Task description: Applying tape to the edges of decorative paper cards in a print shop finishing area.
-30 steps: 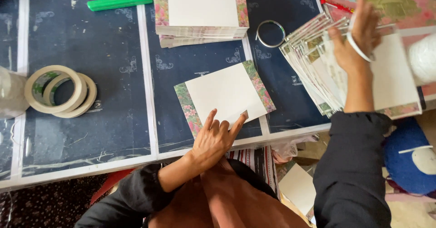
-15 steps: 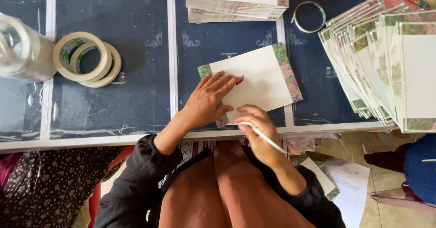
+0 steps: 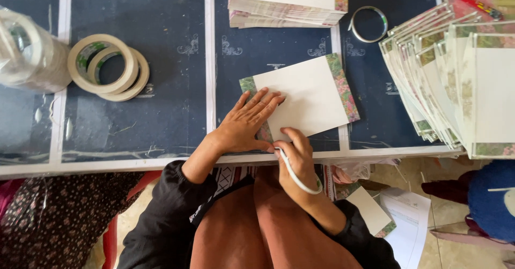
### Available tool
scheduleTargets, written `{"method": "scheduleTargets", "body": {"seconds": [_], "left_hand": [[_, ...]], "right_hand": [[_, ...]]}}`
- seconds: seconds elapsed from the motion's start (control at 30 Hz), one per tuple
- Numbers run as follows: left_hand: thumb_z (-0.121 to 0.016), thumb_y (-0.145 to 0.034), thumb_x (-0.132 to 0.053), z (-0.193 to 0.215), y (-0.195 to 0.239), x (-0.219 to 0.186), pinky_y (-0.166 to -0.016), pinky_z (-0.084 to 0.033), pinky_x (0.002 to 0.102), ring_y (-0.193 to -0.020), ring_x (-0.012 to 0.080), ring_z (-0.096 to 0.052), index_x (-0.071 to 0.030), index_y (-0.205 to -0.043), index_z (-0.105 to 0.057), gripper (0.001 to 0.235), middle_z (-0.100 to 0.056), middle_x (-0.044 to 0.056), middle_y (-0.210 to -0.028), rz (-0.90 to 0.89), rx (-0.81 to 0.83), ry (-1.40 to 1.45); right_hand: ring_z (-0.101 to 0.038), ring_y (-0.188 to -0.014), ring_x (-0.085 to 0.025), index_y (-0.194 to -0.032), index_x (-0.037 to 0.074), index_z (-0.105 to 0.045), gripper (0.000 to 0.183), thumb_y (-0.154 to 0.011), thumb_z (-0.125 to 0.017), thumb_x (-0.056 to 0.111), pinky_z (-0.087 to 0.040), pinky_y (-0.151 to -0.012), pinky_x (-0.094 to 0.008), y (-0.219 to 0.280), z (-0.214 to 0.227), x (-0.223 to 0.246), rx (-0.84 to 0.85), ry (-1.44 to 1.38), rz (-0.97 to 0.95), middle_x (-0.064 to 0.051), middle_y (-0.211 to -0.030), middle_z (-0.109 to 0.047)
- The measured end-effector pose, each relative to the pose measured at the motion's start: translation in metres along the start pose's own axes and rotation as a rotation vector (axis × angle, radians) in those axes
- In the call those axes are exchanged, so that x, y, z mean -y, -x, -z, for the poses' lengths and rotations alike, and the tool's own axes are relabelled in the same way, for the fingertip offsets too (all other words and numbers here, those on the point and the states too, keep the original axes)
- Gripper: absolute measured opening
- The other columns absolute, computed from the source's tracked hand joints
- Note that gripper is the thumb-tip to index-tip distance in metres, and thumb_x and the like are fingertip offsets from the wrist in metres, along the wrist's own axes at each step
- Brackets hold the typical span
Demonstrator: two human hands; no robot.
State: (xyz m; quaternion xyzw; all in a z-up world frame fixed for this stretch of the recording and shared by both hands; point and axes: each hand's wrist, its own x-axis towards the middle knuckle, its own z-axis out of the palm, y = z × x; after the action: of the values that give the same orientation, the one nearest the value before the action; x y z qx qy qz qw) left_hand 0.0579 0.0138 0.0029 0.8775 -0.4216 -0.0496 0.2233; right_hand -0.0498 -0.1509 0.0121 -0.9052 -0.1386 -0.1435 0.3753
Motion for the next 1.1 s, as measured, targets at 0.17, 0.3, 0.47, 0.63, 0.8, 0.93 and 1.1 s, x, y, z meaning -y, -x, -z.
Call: {"method": "scheduleTargets", "body": {"seconds": [0.17,0.3,0.47,0.63,0.8,0.93,1.1], "left_hand": [[-0.062,-0.064,-0.073,0.001,-0.003,0.000,-0.113,0.000,0.050,-0.143,0.0283,-0.005,-0.013,-0.150,-0.012,0.116,-0.015,0.006,-0.155,0.025,0.095,0.033],[-0.058,-0.062,-0.077,-0.003,-0.004,0.003,-0.112,0.000,0.049,-0.143,0.0272,-0.004,-0.016,-0.150,-0.011,0.117,-0.013,0.004,-0.156,0.017,0.091,0.019],[-0.053,-0.065,-0.078,-0.004,-0.004,0.006,-0.112,0.002,0.049,-0.143,0.0273,-0.002,-0.018,-0.150,-0.012,0.112,-0.010,0.003,-0.156,0.001,0.100,0.023],[-0.053,-0.064,-0.079,-0.006,-0.003,0.005,-0.112,0.003,0.049,-0.143,0.0275,-0.002,-0.018,-0.149,-0.016,0.112,-0.012,0.004,-0.156,0.011,0.090,0.030],[-0.053,-0.064,-0.078,-0.007,-0.005,0.006,-0.112,0.003,0.048,-0.143,0.0267,-0.001,-0.020,-0.150,-0.016,0.110,-0.011,0.003,-0.156,0.013,0.103,0.041],[-0.053,-0.065,-0.078,-0.002,-0.005,0.004,-0.112,0.001,0.049,-0.143,0.0276,-0.004,-0.020,-0.149,-0.018,0.109,-0.013,0.004,-0.156,0.003,0.091,0.016],[-0.058,-0.065,-0.073,0.001,0.000,-0.002,-0.111,-0.001,0.055,-0.143,0.0273,-0.005,-0.025,-0.149,-0.020,0.103,-0.015,0.002,-0.156,0.035,0.056,-0.005]], "right_hand": [[-0.045,-0.121,-0.031,-0.112,0.015,-0.059,0.027,-0.093,-0.049,0.031,-0.032,-0.092,-0.039,0.003,0.004,0.007,-0.132,0.482,0.117,-0.015,-0.135,-0.046],[-0.055,-0.107,-0.039,-0.101,0.002,-0.066,0.019,-0.085,-0.061,0.010,-0.041,-0.090,-0.044,-0.009,0.042,-0.021,-0.216,0.102,0.155,-0.021,-0.124,-0.055],[-0.064,-0.096,-0.027,-0.084,0.006,-0.070,0.005,-0.079,-0.072,0.003,-0.045,-0.091,-0.038,-0.011,0.089,-0.071,-0.320,-0.083,-0.124,-0.012,-0.095,-0.069],[-0.066,-0.091,-0.023,-0.081,0.008,-0.070,0.007,-0.080,-0.077,0.006,-0.048,-0.088,-0.034,-0.022,0.097,-0.097,-0.409,-0.036,-0.158,-0.008,-0.089,-0.070],[-0.067,-0.085,-0.024,-0.078,0.009,-0.072,0.010,-0.076,-0.080,0.004,-0.050,-0.083,-0.033,-0.017,0.084,-0.122,-0.470,0.067,-0.153,-0.007,-0.083,-0.070],[-0.064,-0.087,-0.021,-0.079,0.009,-0.072,0.012,-0.073,-0.081,0.003,-0.050,-0.084,-0.033,-0.013,0.075,-0.135,-0.484,0.275,-0.057,-0.002,-0.085,-0.069],[-0.060,-0.092,-0.031,-0.106,0.007,-0.068,0.036,-0.073,-0.081,0.007,-0.049,-0.079,-0.044,-0.016,0.087,-0.121,-0.423,0.538,0.002,-0.009,-0.104,-0.066]]}}
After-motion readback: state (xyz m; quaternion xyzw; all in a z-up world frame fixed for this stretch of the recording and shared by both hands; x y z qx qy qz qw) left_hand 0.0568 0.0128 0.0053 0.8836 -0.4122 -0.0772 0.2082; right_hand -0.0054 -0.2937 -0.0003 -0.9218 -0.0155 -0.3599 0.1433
